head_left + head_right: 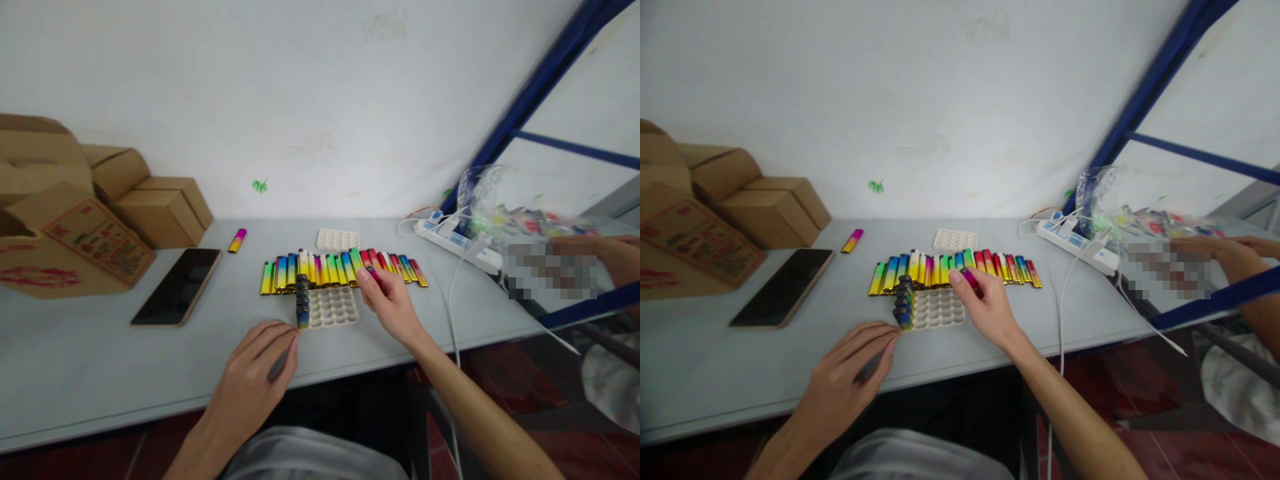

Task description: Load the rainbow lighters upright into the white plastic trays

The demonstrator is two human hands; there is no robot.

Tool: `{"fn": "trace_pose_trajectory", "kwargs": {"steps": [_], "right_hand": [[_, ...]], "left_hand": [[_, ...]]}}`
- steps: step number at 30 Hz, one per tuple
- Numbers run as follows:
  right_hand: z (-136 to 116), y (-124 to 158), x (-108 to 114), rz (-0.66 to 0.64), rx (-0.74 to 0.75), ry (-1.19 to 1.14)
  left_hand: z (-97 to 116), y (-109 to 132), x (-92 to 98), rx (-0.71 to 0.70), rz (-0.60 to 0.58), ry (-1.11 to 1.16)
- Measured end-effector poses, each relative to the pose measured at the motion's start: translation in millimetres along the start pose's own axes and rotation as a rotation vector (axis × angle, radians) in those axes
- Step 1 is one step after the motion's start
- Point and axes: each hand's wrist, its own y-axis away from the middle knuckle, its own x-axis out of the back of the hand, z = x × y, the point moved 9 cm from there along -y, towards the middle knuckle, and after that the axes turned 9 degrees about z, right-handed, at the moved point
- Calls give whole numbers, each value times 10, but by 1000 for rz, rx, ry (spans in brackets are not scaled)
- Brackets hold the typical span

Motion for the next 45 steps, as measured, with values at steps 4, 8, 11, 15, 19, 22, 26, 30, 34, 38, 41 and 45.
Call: {"fn": "trace_pose_trajectory", "kwargs": {"steps": [4, 8, 11, 15, 19, 22, 26, 30, 34, 38, 41, 45], "right_hand": [[-73, -1, 78, 81, 89, 133], [-100, 9, 91, 103, 129, 158], [-68, 11, 72, 90, 112, 170], [-37, 6, 65, 94, 94, 179], [-40, 2, 52, 84, 107, 183], [-50, 5, 43, 75, 121, 193], [-40, 8, 31, 57, 106, 213], [-3, -4, -76, -80, 73, 154], [-123, -57, -230, -220, 254, 168], [-258, -152, -381, -251, 425, 221], [-244, -236, -513, -269, 432, 261], [-134, -297, -630, -283, 410, 285]], "left_hand": [[12, 3, -1, -14, -6, -1], [22, 4, -6, -24, -16, -15], [31, -7, -4, -29, -10, -18], [40, -23, 6, -33, 4, -18], [31, -16, 9, -30, 3, -17], [23, -4, 2, -29, -4, -11], [13, -2, -11, -21, -8, 1], [8, -6, -15, -10, -6, -6], [9, -4, -19, 4, -20, -10], [13, -11, -12, 18, -29, -8], [21, -21, -8, 19, -32, -13], [29, -32, -5, 17, -28, -7]]}}
